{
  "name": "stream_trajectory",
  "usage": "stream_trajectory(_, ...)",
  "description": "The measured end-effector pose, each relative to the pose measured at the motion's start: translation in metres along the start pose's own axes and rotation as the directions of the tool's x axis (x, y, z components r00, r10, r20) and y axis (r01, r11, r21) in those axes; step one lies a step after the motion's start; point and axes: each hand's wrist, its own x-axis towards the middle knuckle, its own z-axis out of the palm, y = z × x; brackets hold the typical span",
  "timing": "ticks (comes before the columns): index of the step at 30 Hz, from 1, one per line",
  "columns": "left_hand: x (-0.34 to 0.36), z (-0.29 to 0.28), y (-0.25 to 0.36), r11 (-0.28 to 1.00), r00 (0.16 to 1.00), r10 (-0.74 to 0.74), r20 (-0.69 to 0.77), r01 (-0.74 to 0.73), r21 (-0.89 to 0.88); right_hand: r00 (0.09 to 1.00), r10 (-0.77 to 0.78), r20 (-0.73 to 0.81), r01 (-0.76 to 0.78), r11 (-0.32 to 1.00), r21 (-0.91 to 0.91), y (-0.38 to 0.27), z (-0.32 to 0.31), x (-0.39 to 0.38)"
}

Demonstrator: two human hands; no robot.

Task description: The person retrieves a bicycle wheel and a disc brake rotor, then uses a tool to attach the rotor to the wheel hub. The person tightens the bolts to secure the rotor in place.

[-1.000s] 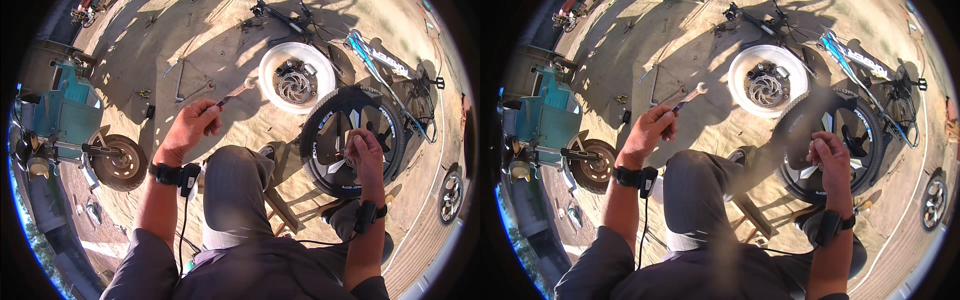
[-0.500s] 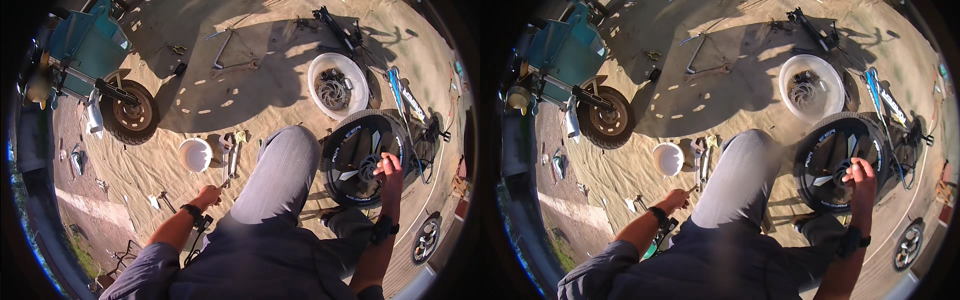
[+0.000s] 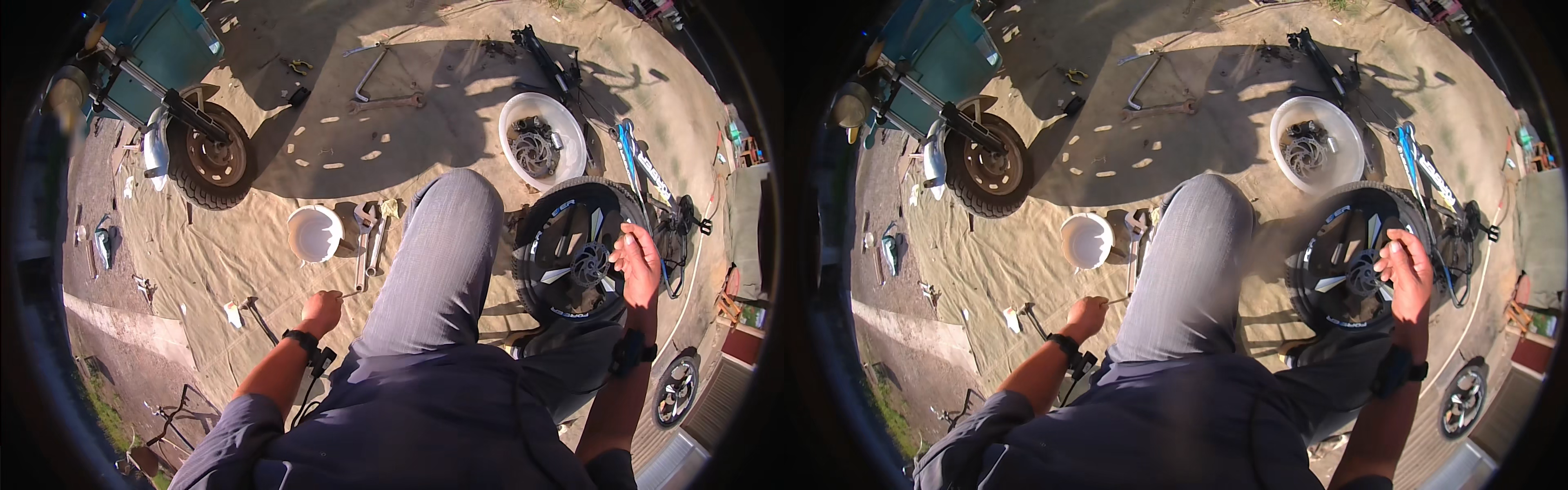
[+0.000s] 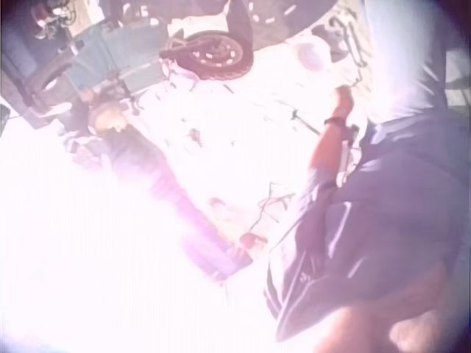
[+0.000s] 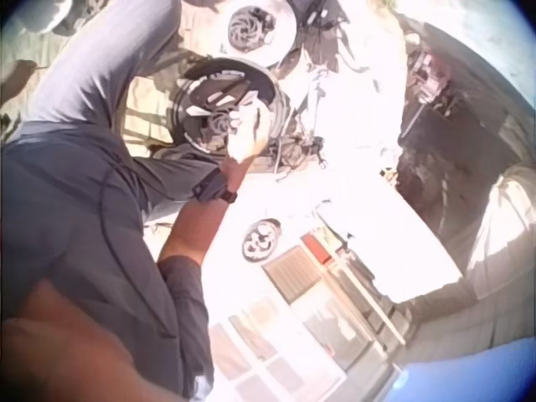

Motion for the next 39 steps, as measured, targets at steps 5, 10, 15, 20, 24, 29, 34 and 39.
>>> stream_trajectory(5,0.035,-0.012,0.001,0.999,0.998,-0.046,0.032,0.045,0.026,0.996,0.083,0.046,-0.08,0.995,-0.066,0.0,0.013,0.016)
stream_trajectory(10,0.076,-0.013,-0.003,0.996,0.989,-0.087,0.118,0.086,0.009,0.975,0.171,0.138,-0.148,0.976,-0.161,0.007,0.062,0.065)
stream_trajectory(15,0.117,0.0,-0.003,0.999,0.982,-0.041,0.182,0.047,-0.027,0.93,0.266,0.253,-0.213,0.952,-0.22,0.008,0.125,0.125)
stream_trajectory(20,0.163,-0.005,0.014,0.999,0.924,-0.029,0.382,0.036,-0.011,0.891,0.287,0.352,-0.19,0.94,-0.285,0.014,0.176,0.177)
stream_trajectory(24,0.212,-0.024,0.027,0.999,0.892,0.0,0.452,0.016,-0.032,0.873,0.364,0.324,-0.245,0.902,-0.355,0.018,0.197,0.202)
stream_trajectory(29,0.298,-0.092,0.014,0.964,0.973,0.178,0.148,-0.202,0.17,0.865,0.42,0.276,-0.296,0.869,-0.397,0.019,0.218,0.226)
stream_trajectory(34,0.385,-0.191,-0.006,0.981,0.954,-0.145,-0.263,0.104,-0.161,0.844,0.473,0.252,-0.345,0.84,-0.419,0.025,0.229,0.244)
stream_trajectory(39,0.447,-0.248,-0.05,0.992,0.862,-0.124,-0.491,0.12,-0.04,0.827,0.513,0.23,-0.392,0.82,-0.417,0.028,0.245,0.263)
